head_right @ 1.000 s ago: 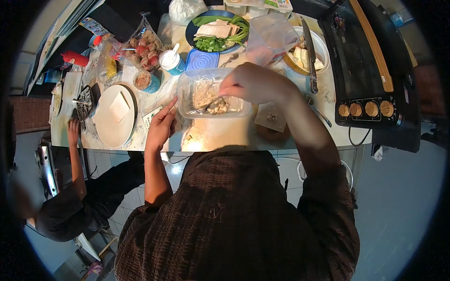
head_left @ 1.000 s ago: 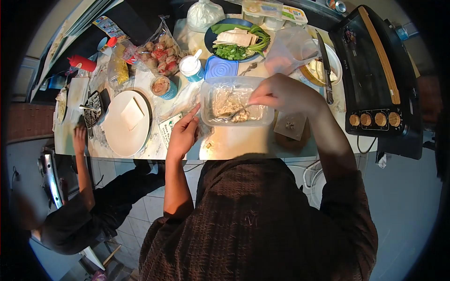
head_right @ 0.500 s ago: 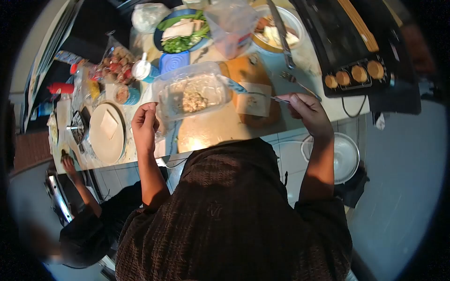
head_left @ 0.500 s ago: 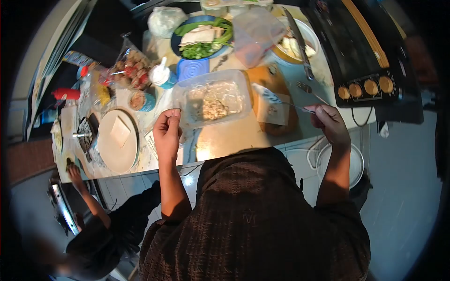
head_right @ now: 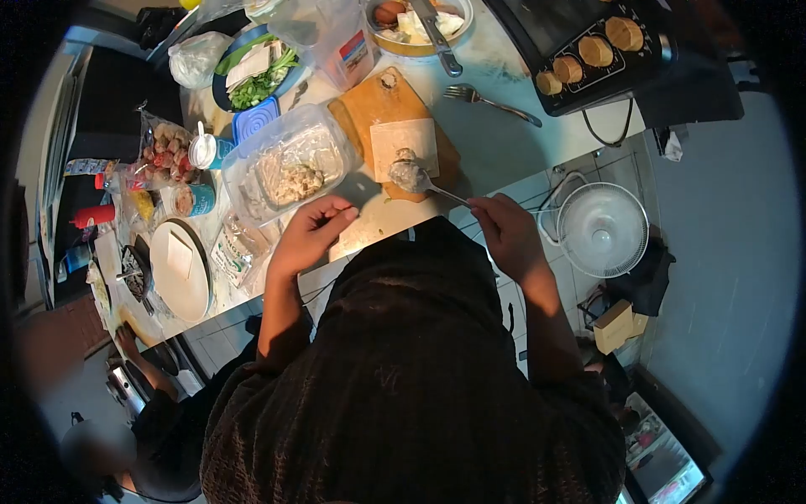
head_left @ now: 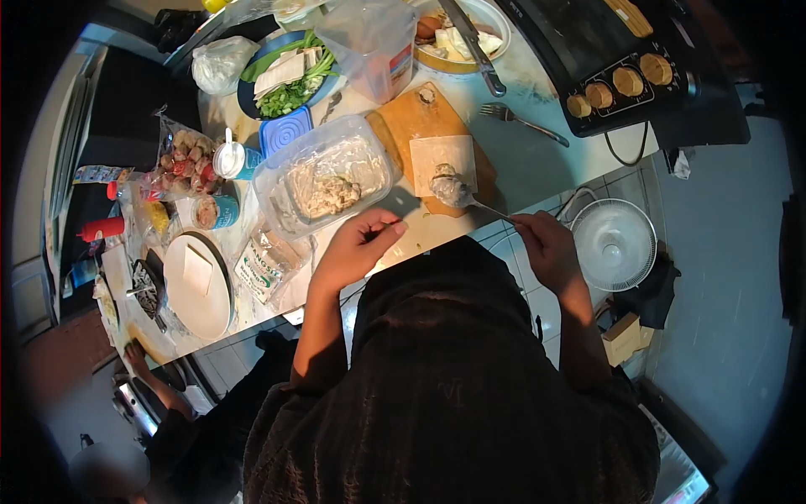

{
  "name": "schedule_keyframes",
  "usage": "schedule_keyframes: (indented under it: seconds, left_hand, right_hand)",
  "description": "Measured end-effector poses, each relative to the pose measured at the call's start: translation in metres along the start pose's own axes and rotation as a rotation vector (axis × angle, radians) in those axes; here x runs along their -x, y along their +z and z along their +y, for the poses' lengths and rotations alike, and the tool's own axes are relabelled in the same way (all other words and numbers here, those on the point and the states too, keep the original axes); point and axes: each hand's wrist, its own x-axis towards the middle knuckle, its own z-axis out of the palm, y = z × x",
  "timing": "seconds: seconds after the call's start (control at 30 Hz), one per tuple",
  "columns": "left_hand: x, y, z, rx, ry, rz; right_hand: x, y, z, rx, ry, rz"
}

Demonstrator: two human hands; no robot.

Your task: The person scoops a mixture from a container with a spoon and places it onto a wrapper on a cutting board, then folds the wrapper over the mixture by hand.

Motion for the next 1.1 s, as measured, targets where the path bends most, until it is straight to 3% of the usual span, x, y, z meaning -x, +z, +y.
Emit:
schedule_keyframes:
  seconds: [0.4, 1.1]
  left_hand:
    - [-0.007, 0.011, -0.025, -0.067, 0.029, -0.105]
    - [-0.006, 0.010, -0.038, -0.081, 0.047, -0.129]
  right_hand:
    - [-0.001, 0.007, -0.023, 0.197, -0.113, 0.031]
    - [0.012, 0.000, -0.031, 0.175, 0.041, 0.088]
